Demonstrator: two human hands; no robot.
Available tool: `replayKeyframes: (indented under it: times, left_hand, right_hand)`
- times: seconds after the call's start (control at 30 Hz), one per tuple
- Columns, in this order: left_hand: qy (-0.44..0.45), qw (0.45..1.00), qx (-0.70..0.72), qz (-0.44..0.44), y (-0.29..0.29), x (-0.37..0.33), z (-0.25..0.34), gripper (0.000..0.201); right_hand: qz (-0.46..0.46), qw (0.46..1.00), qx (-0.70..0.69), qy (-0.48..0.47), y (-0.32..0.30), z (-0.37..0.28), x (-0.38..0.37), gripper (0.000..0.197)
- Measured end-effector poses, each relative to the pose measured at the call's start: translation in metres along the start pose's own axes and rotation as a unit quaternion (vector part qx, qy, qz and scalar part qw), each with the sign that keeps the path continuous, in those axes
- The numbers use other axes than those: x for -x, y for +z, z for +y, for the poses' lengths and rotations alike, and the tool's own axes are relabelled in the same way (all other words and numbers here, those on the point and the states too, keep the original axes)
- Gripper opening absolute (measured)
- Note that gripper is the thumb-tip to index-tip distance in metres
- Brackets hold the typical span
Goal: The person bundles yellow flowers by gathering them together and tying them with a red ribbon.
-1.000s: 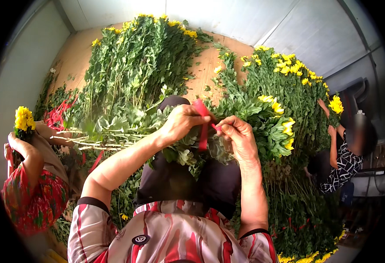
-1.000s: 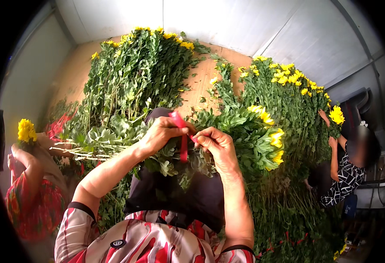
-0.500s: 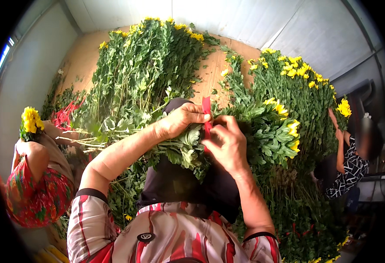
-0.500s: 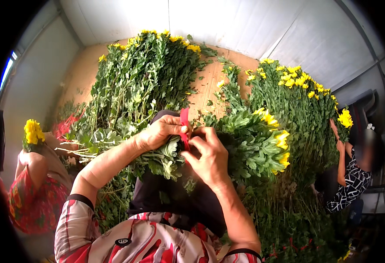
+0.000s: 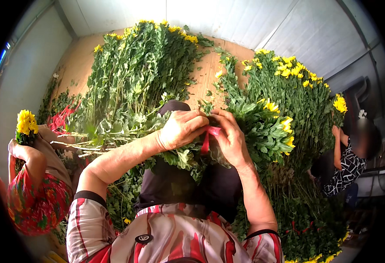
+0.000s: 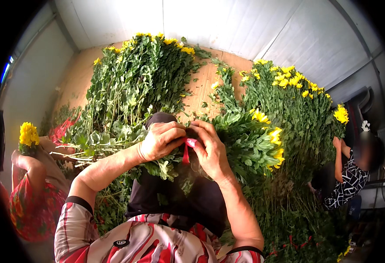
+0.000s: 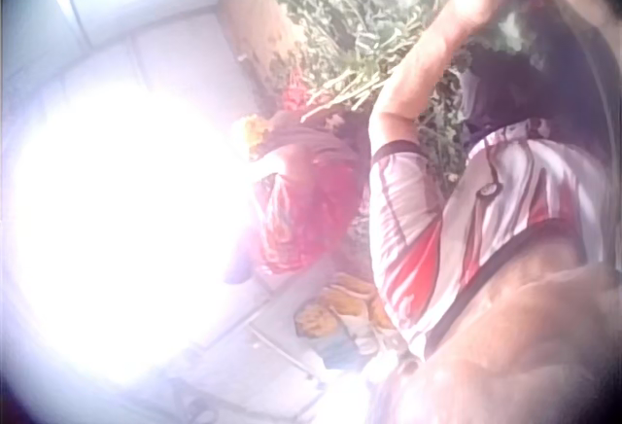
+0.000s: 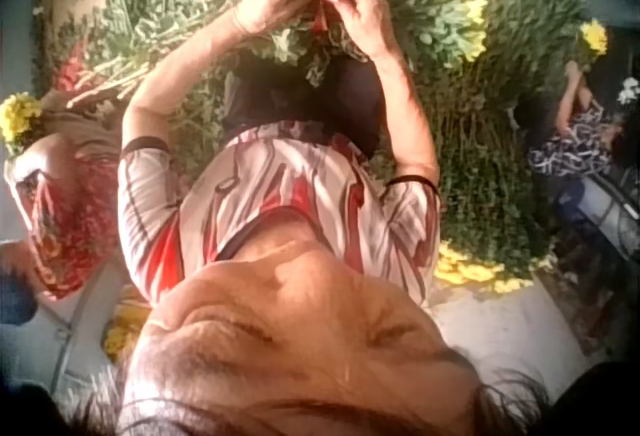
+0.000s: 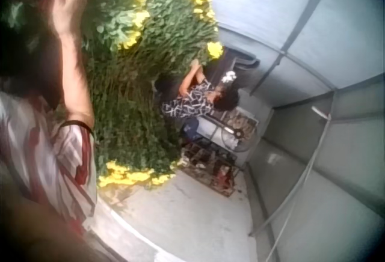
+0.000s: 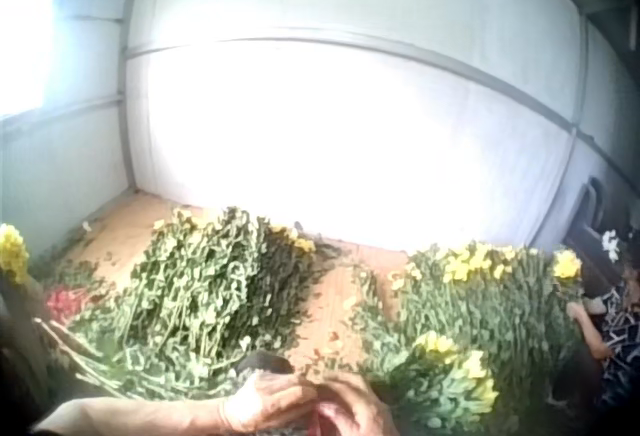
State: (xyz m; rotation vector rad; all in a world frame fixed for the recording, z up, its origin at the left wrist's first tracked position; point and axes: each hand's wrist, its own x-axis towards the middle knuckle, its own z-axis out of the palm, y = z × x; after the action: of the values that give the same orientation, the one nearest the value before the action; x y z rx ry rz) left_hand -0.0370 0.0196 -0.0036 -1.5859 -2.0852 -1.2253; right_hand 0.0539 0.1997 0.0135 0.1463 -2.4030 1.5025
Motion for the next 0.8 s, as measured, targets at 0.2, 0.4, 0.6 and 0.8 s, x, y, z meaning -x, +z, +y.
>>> replayKeyframes:
  times: [0.2, 0.4, 0.6, 0.8]
  left_hand:
    - [0.02, 0.998, -0.016, 0.054, 0.003, -0.002, 0.0, 0.019]
    - [0.014, 0.996, -0.077, -0.05, -0.017, 0.001, -0.001, 0.017]
    - [-0.11, 0.988, 0.054, -0.09, -0.022, 0.002, -0.009, 0.015]
    - [-0.495, 0.632, 0.597, 0.013, -0.005, -0.01, 0.0, 0.021]
  right_hand:
    - [-0.046, 0.999, -0.005, 0.023, -0.006, -0.004, -0.001, 0.015]
    - [-0.071, 0.977, 0.191, -0.068, -0.007, -0.025, 0.012, 0.009]
    - [-0.055, 0.964, 0.24, -0.096, -0.005, -0.046, 0.039, 0.014]
    - [-0.097, 0.987, -0.089, 0.092, 0.007, -0.044, 0.028, 0.01]
